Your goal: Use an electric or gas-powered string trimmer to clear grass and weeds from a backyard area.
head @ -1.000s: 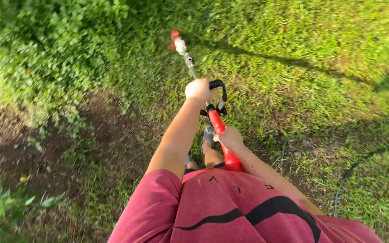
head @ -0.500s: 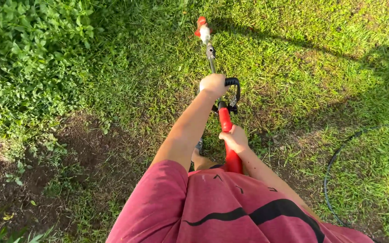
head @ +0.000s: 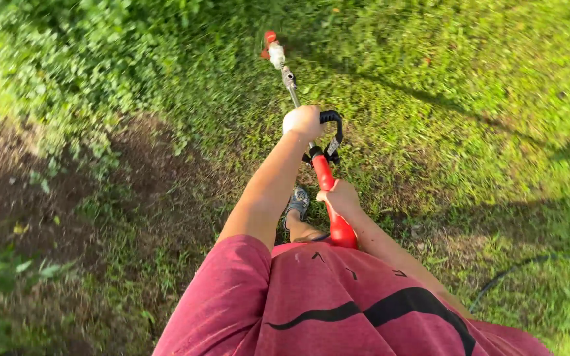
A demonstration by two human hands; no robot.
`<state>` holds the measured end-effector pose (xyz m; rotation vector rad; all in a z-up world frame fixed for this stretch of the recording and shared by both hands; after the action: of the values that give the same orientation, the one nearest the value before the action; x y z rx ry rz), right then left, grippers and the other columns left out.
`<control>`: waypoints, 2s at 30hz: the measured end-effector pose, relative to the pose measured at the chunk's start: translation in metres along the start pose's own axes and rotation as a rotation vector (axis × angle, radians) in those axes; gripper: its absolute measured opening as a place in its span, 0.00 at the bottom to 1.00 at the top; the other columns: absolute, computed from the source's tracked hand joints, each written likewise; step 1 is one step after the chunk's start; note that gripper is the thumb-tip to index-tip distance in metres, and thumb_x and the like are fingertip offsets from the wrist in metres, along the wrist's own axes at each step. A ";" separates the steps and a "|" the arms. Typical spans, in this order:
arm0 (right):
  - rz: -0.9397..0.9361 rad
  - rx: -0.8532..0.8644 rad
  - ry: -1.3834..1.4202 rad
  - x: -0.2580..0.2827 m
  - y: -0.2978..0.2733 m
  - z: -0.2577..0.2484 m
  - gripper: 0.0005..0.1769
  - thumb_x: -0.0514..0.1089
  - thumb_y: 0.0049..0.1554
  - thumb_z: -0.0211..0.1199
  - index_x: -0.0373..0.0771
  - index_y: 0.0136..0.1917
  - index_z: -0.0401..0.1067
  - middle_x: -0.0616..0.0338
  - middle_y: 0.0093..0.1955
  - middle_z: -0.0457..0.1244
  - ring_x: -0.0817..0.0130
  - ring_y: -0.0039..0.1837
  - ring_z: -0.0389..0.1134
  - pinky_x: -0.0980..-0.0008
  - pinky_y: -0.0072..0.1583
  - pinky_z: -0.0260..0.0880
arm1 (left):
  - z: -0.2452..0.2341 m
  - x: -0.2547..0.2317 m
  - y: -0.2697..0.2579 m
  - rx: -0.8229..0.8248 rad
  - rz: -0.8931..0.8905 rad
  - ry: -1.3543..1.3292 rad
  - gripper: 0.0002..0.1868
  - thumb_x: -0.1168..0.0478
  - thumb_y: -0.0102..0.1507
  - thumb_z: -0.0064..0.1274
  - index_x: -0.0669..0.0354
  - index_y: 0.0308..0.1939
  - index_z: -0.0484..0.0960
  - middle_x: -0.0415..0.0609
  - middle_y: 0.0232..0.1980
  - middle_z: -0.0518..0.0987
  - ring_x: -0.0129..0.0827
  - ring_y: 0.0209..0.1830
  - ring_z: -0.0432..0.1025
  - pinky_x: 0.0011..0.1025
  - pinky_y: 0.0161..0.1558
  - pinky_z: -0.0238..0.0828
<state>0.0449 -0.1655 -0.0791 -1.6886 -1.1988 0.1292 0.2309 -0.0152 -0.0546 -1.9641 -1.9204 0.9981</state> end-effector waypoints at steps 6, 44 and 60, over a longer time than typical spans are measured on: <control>-0.165 0.110 -0.126 0.041 0.016 0.030 0.27 0.57 0.38 0.72 0.36 0.45 0.76 0.45 0.39 0.71 0.48 0.43 0.74 0.54 0.49 0.73 | -0.019 0.076 -0.035 -0.069 -0.202 -0.087 0.19 0.44 0.61 0.60 0.56 0.42 0.86 0.54 0.41 0.85 0.48 0.41 0.81 0.44 0.45 0.79; -0.114 0.006 -0.240 0.158 0.005 0.155 0.25 0.59 0.41 0.72 0.36 0.43 0.81 0.42 0.42 0.71 0.46 0.46 0.74 0.53 0.52 0.73 | -0.062 0.232 -0.061 -0.132 -0.053 -0.124 0.19 0.46 0.57 0.62 0.51 0.45 0.85 0.53 0.43 0.85 0.49 0.44 0.80 0.45 0.46 0.78; -0.257 0.216 -0.258 0.289 -0.023 0.299 0.25 0.56 0.40 0.73 0.39 0.46 0.77 0.48 0.41 0.72 0.55 0.44 0.74 0.57 0.49 0.73 | -0.100 0.449 -0.188 -0.355 -0.270 -0.220 0.21 0.45 0.56 0.62 0.46 0.50 0.82 0.52 0.39 0.85 0.50 0.40 0.80 0.46 0.43 0.77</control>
<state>0.0006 0.2487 -0.0793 -1.3455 -1.5256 0.3138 0.1024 0.4632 -0.0089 -1.7450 -2.5549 0.8772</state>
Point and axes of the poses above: each hand's wrist, its own y-axis towards the middle knuckle, its own z-axis out of the palm, x = y × z, the point moved 7 cm from there along y, towards the middle knuckle
